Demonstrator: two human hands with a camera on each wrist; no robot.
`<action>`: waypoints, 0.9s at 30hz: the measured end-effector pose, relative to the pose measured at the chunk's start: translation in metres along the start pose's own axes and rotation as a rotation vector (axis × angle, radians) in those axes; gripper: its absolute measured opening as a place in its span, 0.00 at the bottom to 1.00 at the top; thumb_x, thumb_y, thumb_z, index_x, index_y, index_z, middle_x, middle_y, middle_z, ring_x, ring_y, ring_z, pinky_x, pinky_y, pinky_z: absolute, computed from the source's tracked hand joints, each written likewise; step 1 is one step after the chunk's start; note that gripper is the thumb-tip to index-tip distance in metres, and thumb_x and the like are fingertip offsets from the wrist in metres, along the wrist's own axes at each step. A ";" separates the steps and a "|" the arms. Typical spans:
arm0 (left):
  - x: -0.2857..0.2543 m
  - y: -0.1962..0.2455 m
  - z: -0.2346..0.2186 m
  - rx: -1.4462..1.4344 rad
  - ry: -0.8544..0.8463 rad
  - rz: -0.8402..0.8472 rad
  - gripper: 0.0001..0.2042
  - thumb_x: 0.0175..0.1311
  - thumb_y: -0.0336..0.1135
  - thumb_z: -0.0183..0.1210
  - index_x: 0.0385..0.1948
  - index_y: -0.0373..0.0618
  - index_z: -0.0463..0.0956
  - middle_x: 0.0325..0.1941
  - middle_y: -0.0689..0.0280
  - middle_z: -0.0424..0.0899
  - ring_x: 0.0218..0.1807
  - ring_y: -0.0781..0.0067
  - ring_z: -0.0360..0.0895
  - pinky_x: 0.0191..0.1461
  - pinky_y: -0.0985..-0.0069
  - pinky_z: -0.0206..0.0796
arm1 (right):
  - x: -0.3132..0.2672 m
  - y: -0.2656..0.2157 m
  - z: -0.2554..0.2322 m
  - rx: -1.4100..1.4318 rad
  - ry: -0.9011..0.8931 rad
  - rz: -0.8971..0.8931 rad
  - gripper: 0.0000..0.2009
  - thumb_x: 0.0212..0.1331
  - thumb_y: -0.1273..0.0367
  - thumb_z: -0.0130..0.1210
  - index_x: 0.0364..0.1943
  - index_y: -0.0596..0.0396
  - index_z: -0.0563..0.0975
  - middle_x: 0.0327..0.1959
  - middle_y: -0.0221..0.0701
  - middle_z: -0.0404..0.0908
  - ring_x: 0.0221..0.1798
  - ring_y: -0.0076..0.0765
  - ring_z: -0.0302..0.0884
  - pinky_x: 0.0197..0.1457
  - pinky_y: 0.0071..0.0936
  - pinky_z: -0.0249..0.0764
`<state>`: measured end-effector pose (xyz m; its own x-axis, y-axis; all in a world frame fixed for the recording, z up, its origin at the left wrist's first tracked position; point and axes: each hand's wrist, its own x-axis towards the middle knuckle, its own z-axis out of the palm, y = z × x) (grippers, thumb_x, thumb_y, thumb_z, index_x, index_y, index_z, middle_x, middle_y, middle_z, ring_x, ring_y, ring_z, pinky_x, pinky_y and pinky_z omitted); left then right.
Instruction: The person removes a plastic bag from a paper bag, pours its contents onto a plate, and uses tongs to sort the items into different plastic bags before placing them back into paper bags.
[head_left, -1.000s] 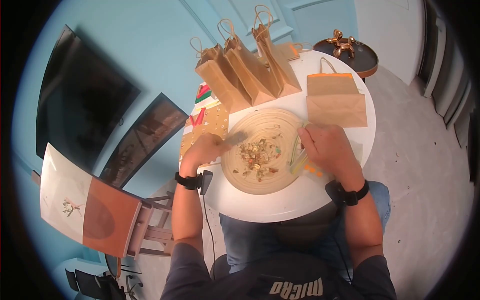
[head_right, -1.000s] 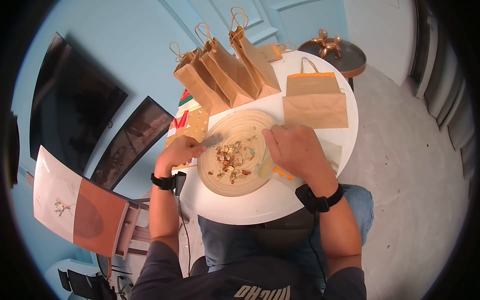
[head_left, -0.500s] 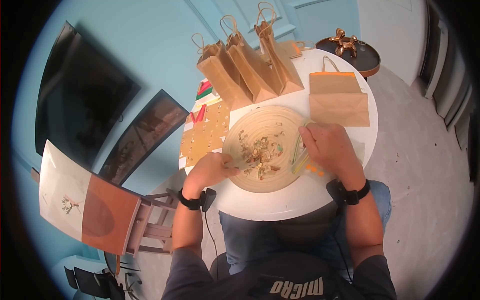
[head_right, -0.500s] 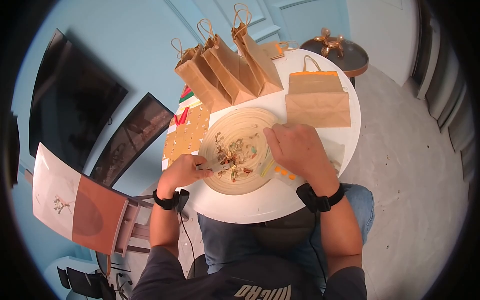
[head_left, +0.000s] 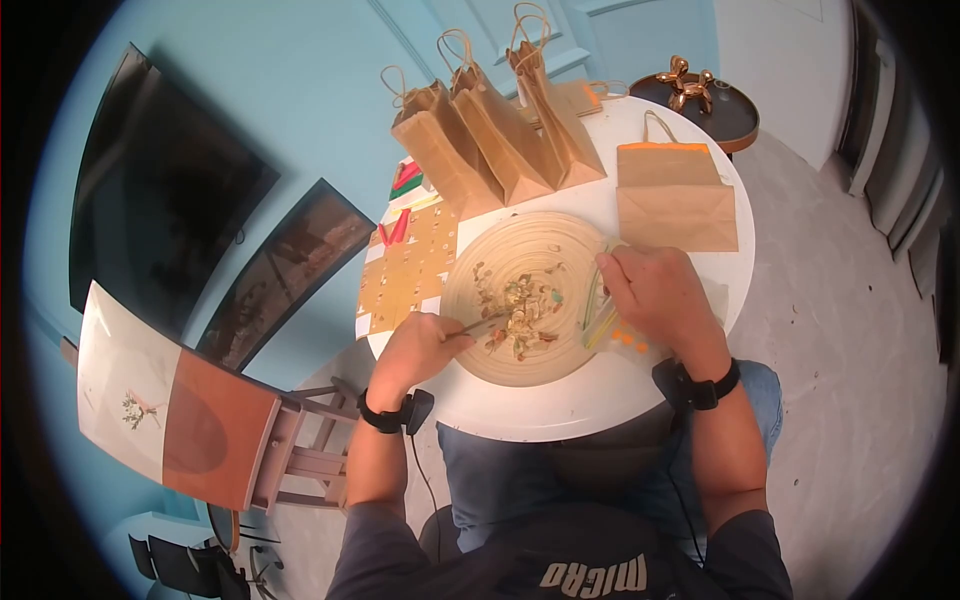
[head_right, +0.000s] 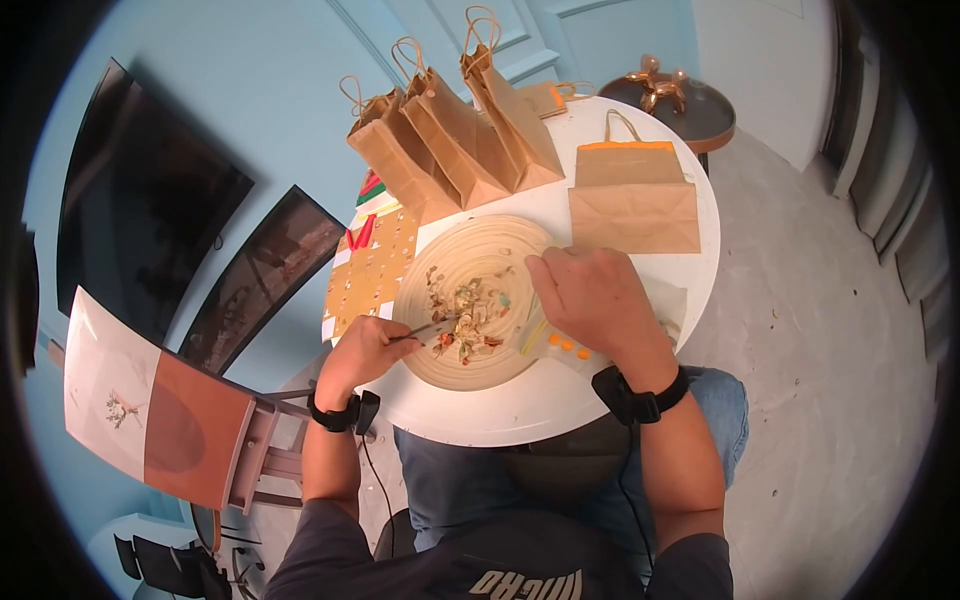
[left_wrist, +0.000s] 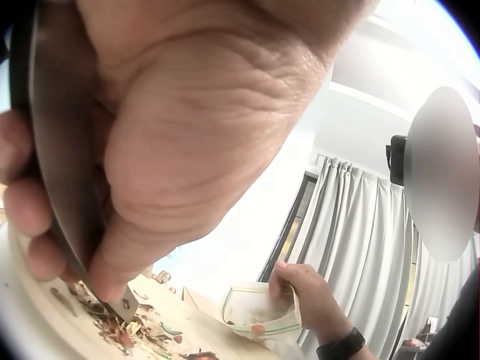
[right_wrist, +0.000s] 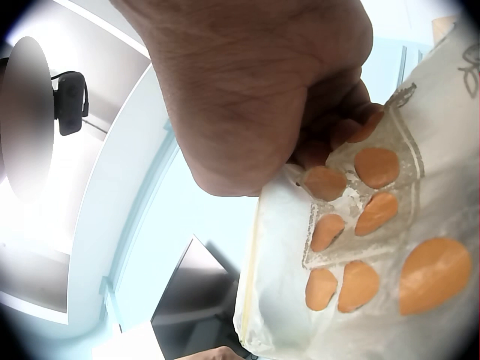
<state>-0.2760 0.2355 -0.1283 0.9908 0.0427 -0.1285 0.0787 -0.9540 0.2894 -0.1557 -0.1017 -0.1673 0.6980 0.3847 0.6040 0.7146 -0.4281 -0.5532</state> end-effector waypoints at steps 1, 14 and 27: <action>0.000 0.000 -0.001 -0.024 0.009 -0.005 0.11 0.70 0.38 0.72 0.41 0.38 0.92 0.28 0.46 0.86 0.31 0.46 0.84 0.40 0.57 0.75 | 0.000 0.000 0.000 0.001 -0.003 0.001 0.21 0.80 0.63 0.57 0.26 0.59 0.83 0.23 0.49 0.83 0.28 0.60 0.84 0.36 0.51 0.79; -0.012 0.007 -0.007 0.101 0.037 -0.101 0.15 0.66 0.41 0.78 0.47 0.39 0.94 0.26 0.50 0.88 0.30 0.56 0.88 0.38 0.61 0.76 | -0.001 0.001 -0.001 -0.004 0.004 0.004 0.21 0.80 0.63 0.57 0.25 0.58 0.82 0.23 0.48 0.83 0.27 0.59 0.84 0.36 0.51 0.78; -0.009 0.020 -0.013 0.038 0.068 -0.057 0.12 0.67 0.39 0.74 0.39 0.38 0.93 0.29 0.45 0.87 0.34 0.41 0.86 0.42 0.56 0.77 | -0.001 0.001 -0.002 -0.021 0.001 -0.005 0.20 0.78 0.64 0.59 0.25 0.59 0.82 0.23 0.49 0.83 0.27 0.60 0.83 0.35 0.51 0.79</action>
<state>-0.2824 0.2202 -0.1088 0.9902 0.1158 -0.0781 0.1318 -0.9599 0.2474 -0.1561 -0.1042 -0.1677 0.6946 0.3859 0.6071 0.7168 -0.4434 -0.5381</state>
